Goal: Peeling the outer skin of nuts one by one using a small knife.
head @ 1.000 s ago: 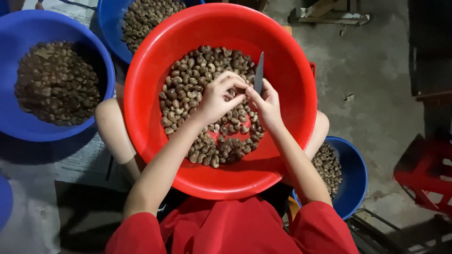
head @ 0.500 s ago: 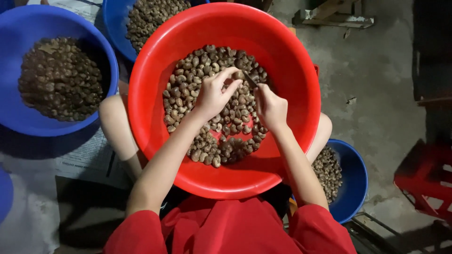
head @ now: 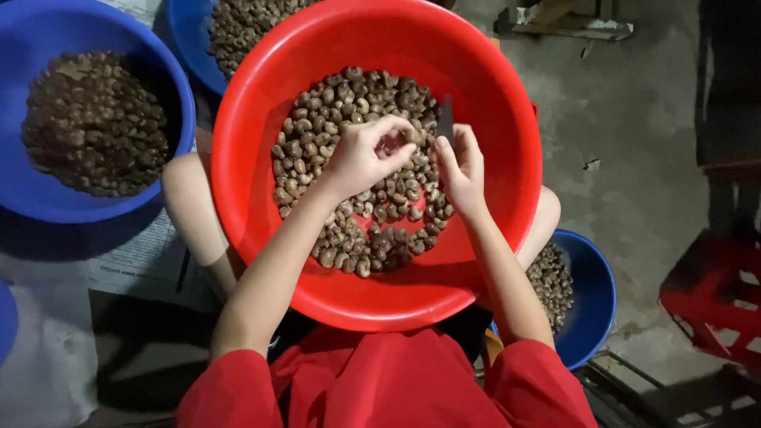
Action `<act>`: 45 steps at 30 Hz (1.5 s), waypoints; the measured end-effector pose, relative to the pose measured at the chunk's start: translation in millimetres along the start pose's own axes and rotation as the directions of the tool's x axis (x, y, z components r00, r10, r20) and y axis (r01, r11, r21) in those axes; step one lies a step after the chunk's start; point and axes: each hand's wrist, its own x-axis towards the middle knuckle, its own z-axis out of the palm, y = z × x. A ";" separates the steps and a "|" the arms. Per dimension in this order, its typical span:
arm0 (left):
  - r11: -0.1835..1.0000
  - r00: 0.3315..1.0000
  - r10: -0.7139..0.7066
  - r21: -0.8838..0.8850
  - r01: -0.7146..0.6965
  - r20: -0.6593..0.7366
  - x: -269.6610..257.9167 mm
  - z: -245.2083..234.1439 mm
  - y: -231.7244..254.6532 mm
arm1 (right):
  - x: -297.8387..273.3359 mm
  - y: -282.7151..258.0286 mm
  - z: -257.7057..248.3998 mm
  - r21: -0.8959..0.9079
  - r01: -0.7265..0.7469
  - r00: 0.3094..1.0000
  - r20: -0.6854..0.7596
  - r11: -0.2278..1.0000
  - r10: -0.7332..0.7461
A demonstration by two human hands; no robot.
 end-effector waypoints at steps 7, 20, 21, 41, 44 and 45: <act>0.995 0.998 0.061 -0.082 -0.059 0.029 -1.7 18.5 -3.1 | 0.1 -7.5 4.0 0.543 -0.245 0.969 0.163 0.803 0.185; 0.873 0.998 0.065 0.482 -0.066 0.018 -7.3 19.9 -43.5 | 1.5 -18.3 -4.2 -0.741 0.339 0.920 0.132 0.579 -0.369; 0.897 0.998 0.058 0.438 -0.059 0.014 -5.6 16.5 -36.2 | 5.3 -21.6 -6.3 -0.841 0.350 0.899 0.178 0.412 -0.400; 0.939 0.976 0.002 0.334 -0.076 0.217 -22.9 41.8 -35.4 | -7.3 -43.9 -30.3 -0.156 0.010 0.972 -0.231 0.988 -0.046; 0.834 0.968 -0.012 0.537 -0.128 0.249 -34.5 69.4 -105.0 | -6.9 -37.7 -76.8 -0.224 0.095 0.874 -0.447 0.970 -0.189; 0.713 0.960 -0.005 0.674 -0.193 0.281 -39.7 82.8 -137.5 | -7.7 -34.5 -92.7 -0.206 0.136 0.786 -0.573 0.969 -0.233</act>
